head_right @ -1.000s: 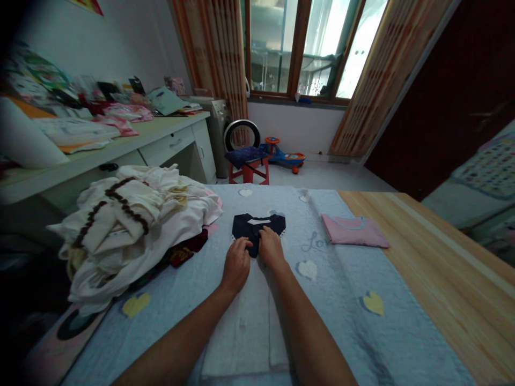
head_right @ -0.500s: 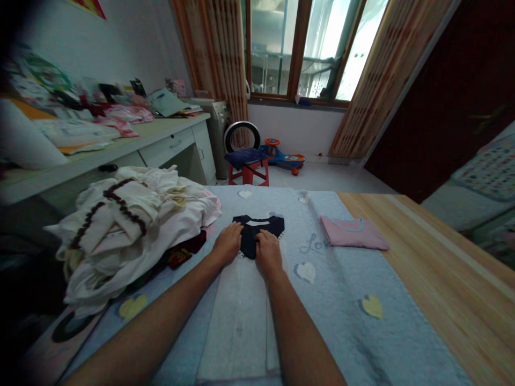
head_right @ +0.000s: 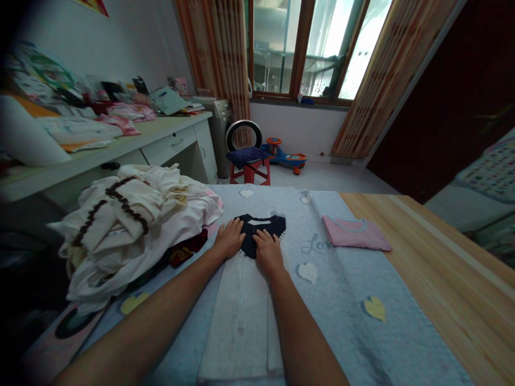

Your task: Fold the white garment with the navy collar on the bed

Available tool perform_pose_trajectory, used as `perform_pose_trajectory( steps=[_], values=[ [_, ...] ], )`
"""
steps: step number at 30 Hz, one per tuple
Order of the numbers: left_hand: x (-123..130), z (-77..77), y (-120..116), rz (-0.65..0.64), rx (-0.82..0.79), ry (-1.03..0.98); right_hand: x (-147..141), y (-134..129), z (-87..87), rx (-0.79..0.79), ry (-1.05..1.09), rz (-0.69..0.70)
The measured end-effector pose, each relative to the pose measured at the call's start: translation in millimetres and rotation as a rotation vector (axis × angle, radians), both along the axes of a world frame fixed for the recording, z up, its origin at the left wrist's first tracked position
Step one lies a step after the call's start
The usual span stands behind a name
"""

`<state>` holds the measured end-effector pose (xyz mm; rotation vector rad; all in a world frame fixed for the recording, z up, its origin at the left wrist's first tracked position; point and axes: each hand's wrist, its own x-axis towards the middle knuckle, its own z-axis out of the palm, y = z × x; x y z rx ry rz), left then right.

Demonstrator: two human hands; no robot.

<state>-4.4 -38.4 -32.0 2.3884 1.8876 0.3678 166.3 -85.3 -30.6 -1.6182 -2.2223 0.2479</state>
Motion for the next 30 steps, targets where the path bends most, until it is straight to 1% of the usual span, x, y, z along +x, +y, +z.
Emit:
perform_pose_trajectory(
  steps=[3, 5, 10, 14, 16, 18, 20, 22, 26, 30],
  values=[
    [2, 1.0, 5, -0.061, 0.052, -0.009, 0, -2, 1.5, 0.006, -0.012, 0.013],
    [2, -1.0, 9, -0.093, 0.042, -0.023, 1, -2, 1.3, 0.01, -0.01, 0.023],
    [1, -7.5, 15, -0.063, -0.009, -0.02, 1, -1, -1.1, -0.004, 0.014, 0.049],
    [5, -5.1, 11, -0.044, 0.038, -0.032, 0, 1, -2.6, -0.02, 0.069, 0.029],
    [8, -2.8, 8, -0.093, 0.104, -0.07, 0, 1, -3.3, -0.032, 0.098, 0.013],
    [10, -1.4, 5, -0.19, 0.134, -0.119, 0, 2, -4.1, -0.026, 0.128, 0.003],
    [12, -1.7, 2, -0.276, 0.107, -0.168, 0, 3, -4.9, -0.003, 0.156, -0.014],
    [13, -3.3, 1, -0.313, 0.082, -0.214, 1, 4, -5.6, 0.026, 0.188, -0.038],
    [12, -5.6, 0, -0.284, 0.1, -0.267, 5, 6, -6.2, 0.063, 0.249, -0.01],
    [12, -4.9, -1, -0.275, 0.11, -0.261, 6, 6, -5.0, 0.084, 0.26, 0.028]
  ],
)
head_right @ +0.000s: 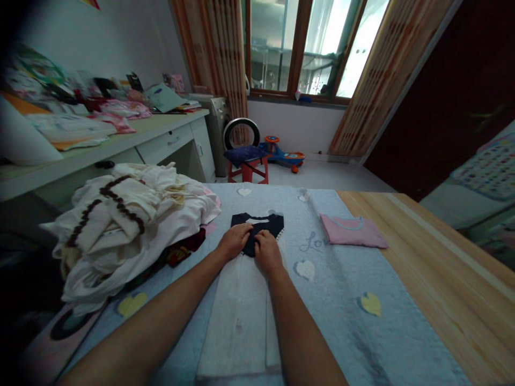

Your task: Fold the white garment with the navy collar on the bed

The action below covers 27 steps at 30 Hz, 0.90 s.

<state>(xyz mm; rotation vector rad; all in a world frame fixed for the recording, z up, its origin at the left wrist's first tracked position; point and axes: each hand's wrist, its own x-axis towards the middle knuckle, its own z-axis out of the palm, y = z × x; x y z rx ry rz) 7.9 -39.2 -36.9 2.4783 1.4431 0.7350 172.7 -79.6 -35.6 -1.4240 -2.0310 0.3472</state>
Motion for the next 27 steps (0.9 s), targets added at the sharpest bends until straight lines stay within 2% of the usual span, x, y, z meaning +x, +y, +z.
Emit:
perform_pose_trajectory(
  steps=[5, 10, 15, 22, 27],
  values=[
    [1, -0.6, 0, 0.006, 0.02, 0.008, -1, -2, 4.7, -0.04, -0.085, 0.001],
    [2, -0.1, -1, -0.003, 0.031, 0.017, 0, -12, 9.6, -0.146, -0.217, 0.017],
    [4, 3.5, -4, 0.008, 0.009, 0.08, 0, -30, 4.2, -0.188, -0.309, 0.047],
    [7, 2.4, -17, 0.002, -0.089, 0.274, 2, -44, -11.8, -0.142, -0.284, 0.049],
    [8, -0.9, -19, 0.021, -0.064, 0.288, 9, -56, -12.7, -0.113, -0.221, 0.092]
  ],
)
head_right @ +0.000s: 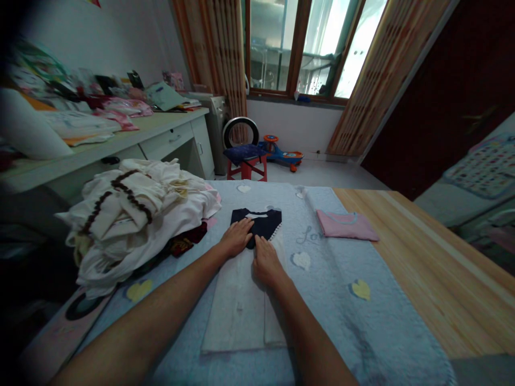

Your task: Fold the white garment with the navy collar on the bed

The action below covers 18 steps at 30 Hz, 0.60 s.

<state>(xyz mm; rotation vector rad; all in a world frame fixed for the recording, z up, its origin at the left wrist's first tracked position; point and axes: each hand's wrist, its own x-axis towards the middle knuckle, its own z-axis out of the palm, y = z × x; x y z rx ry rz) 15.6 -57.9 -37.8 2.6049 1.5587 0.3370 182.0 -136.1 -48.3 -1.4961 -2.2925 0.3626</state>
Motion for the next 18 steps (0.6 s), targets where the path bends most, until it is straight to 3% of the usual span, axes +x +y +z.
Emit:
perform_pose_trajectory(
  steps=[4, 8, 11, 18],
  values=[
    [0, -1.3, -1, 0.0, 0.065, -0.05, 7, -13, 5.4, -0.023, 0.102, 0.011],
    [-1, -1.4, -11, 0.013, 0.164, -0.13, 11, -20, 6.3, 0.054, 0.216, -0.049],
    [-2, -4.1, -29, 0.06, 0.208, -0.164, 12, -21, 1.7, 0.106, 0.206, -0.083],
    [-5, -11.4, -84, 0.166, 0.141, -0.061, 9, -21, -5.2, 0.182, 0.221, -0.121]
  ],
)
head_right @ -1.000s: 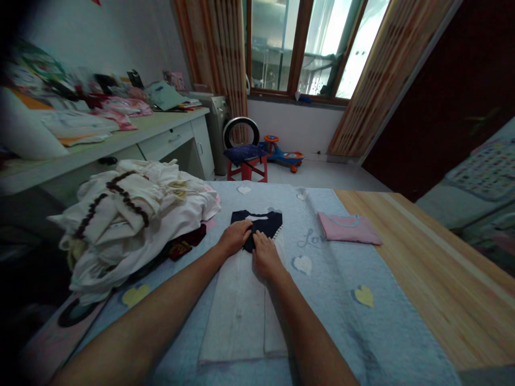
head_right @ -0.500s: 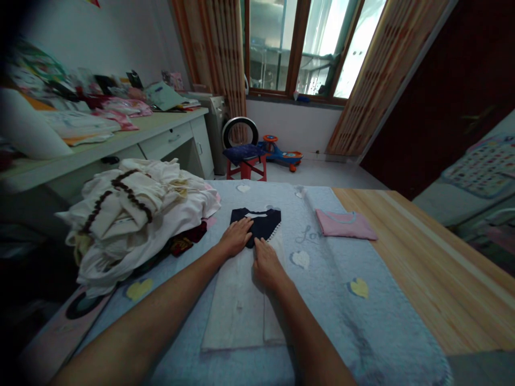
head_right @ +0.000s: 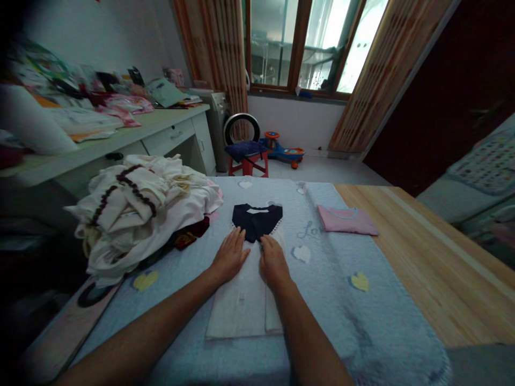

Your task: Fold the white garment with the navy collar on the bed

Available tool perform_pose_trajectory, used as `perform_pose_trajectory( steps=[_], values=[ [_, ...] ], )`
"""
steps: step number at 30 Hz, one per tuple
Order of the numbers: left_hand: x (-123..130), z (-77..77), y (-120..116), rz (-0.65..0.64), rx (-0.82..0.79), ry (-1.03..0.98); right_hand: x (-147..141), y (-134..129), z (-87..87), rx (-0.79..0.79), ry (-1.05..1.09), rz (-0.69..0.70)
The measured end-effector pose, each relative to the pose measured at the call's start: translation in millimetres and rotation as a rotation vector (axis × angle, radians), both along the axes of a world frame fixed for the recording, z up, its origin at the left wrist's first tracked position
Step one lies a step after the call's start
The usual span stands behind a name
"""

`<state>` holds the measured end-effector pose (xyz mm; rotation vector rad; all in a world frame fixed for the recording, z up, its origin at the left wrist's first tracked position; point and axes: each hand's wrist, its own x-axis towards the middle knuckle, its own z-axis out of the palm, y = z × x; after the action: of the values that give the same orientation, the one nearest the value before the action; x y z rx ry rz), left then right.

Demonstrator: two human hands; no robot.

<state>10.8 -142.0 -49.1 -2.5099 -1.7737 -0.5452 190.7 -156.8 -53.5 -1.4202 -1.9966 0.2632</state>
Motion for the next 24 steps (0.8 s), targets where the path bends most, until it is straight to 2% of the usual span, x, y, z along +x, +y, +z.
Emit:
perform_pose_trajectory(
  steps=[6, 10, 17, 24],
  values=[
    [-1, -2.3, -43, -0.035, -0.062, 0.065, -1, 0, 1.8, 0.021, 0.016, 0.005],
    [0, 1.6, -62, -0.056, -0.05, 0.076, -2, 0, 5.0, 0.013, -0.001, -0.001],
    [2, 13.9, -71, -0.063, -0.036, -0.006, -3, -5, 19.8, 0.031, -0.094, -0.068],
    [-18, 12.4, -73, -0.184, -0.109, -0.326, -3, -8, 26.6, -0.082, -0.145, -0.076]
  ],
)
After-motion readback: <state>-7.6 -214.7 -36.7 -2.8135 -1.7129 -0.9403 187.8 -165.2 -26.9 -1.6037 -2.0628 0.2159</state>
